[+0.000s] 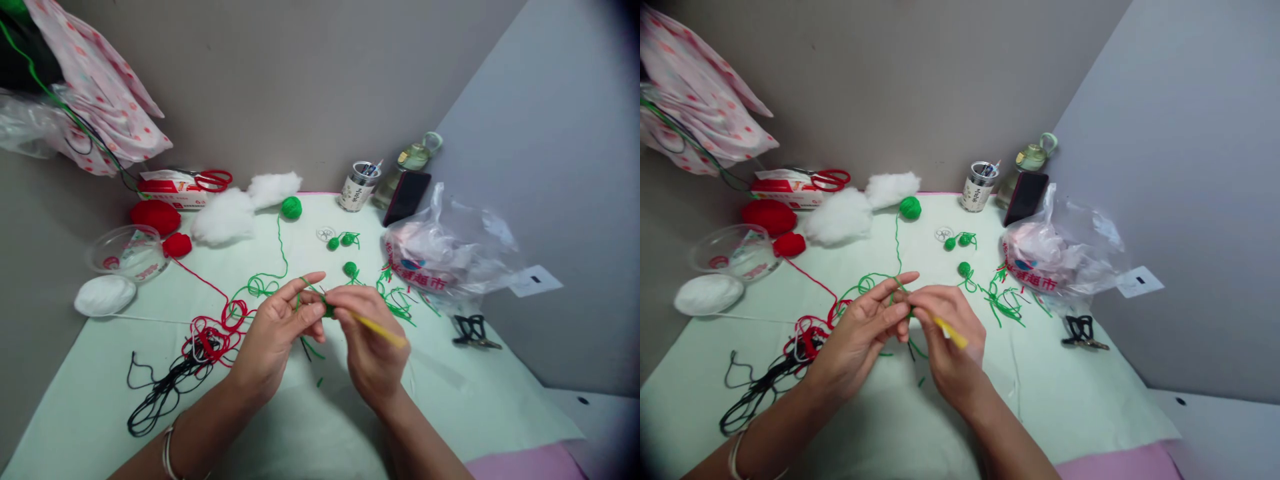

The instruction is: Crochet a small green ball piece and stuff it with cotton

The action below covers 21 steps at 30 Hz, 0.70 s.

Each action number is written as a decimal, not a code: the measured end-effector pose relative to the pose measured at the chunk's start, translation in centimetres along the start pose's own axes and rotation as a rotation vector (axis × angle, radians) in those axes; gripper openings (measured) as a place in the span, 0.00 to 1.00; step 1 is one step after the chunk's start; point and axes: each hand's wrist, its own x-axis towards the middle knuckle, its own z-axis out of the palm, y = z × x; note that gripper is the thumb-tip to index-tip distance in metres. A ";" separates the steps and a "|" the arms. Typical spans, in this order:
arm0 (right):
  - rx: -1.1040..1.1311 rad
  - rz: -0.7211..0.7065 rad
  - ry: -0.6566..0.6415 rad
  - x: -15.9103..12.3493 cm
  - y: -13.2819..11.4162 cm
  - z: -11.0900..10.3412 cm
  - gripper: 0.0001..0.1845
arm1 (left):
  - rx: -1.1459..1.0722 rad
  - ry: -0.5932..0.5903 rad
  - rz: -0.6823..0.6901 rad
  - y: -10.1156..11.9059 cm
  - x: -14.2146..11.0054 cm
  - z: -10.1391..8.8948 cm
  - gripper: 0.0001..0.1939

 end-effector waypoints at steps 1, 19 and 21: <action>-0.068 -0.057 -0.002 -0.2 0.0 0.0 0.17 | -0.040 -0.002 -0.027 0.0 0.0 0.0 0.20; 0.534 0.404 0.004 1.4 0.3 -0.6 0.10 | -0.004 -0.014 -0.010 0.5 0.3 -0.4 0.15; 0.570 0.394 0.006 1.6 0.3 -0.7 0.10 | 0.010 -0.010 -0.014 0.7 0.2 -0.4 0.14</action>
